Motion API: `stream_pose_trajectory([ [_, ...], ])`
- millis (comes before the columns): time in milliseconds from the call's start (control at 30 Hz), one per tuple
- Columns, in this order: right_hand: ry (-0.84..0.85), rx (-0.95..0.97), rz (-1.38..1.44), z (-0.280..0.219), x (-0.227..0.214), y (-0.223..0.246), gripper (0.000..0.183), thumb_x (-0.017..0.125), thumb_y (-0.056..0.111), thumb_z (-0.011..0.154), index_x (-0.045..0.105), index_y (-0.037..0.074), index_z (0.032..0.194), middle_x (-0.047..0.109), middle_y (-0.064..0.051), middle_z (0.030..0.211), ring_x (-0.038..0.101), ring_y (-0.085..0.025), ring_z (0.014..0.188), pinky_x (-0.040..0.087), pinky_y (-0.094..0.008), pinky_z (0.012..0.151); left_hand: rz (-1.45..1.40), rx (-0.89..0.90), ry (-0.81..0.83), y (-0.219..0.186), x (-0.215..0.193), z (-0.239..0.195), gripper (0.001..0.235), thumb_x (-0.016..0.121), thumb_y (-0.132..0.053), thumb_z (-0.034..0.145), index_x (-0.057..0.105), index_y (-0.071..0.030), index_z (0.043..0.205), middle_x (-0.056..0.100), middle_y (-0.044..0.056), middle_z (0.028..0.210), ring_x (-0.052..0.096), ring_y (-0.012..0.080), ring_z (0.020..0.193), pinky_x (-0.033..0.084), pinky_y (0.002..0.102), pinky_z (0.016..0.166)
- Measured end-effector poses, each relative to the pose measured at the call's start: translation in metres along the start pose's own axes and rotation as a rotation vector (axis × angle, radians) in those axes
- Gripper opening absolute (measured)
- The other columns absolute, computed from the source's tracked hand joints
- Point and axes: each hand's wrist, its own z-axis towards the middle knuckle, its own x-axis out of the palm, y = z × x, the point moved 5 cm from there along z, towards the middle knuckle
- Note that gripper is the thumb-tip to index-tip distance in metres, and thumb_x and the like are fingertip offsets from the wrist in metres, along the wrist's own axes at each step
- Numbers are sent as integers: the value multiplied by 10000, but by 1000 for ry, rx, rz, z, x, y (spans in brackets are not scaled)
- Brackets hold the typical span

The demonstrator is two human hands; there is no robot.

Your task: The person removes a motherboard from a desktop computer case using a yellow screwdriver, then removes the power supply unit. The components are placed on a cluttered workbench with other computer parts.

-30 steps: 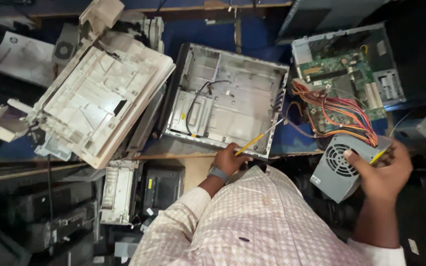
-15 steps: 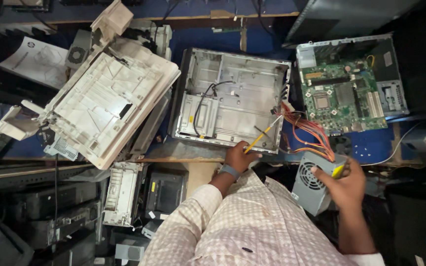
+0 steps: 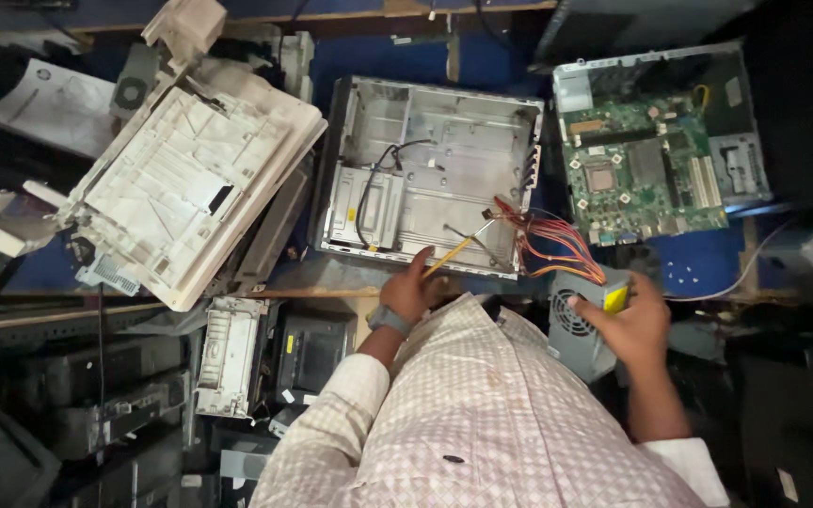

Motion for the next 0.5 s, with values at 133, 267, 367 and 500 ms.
stream_pose_trajectory([
  [133,81,-84,98,19,-2,-8,646,938,225,660,644,-20,1179,752,-123,1036,729,-177,899,575,-326,794,165,111,-50,-9,-12,21,486,806,-528,804,678,-213,1152,735,159,804,705,400,753,544,530,643],
  [267,127,-54,150,32,-1,-25,603,929,223,682,648,-11,1161,757,-119,1028,725,-174,888,576,-323,791,87,52,-133,-9,-4,20,479,829,-498,758,700,-161,1072,741,141,769,714,368,716,544,498,615],
  [367,104,-50,60,43,-2,-31,645,947,224,653,641,-14,1169,746,-128,1026,714,-187,891,572,-336,789,13,-14,-134,-15,3,17,469,838,-482,753,706,-139,1045,731,147,754,719,361,716,549,486,622],
  [500,168,-62,89,55,0,-32,656,937,238,639,639,-1,1172,750,-109,1035,720,-181,905,570,-338,805,-27,-64,-123,-30,17,1,443,832,-459,744,719,-127,1014,742,149,770,727,354,724,561,480,650],
])
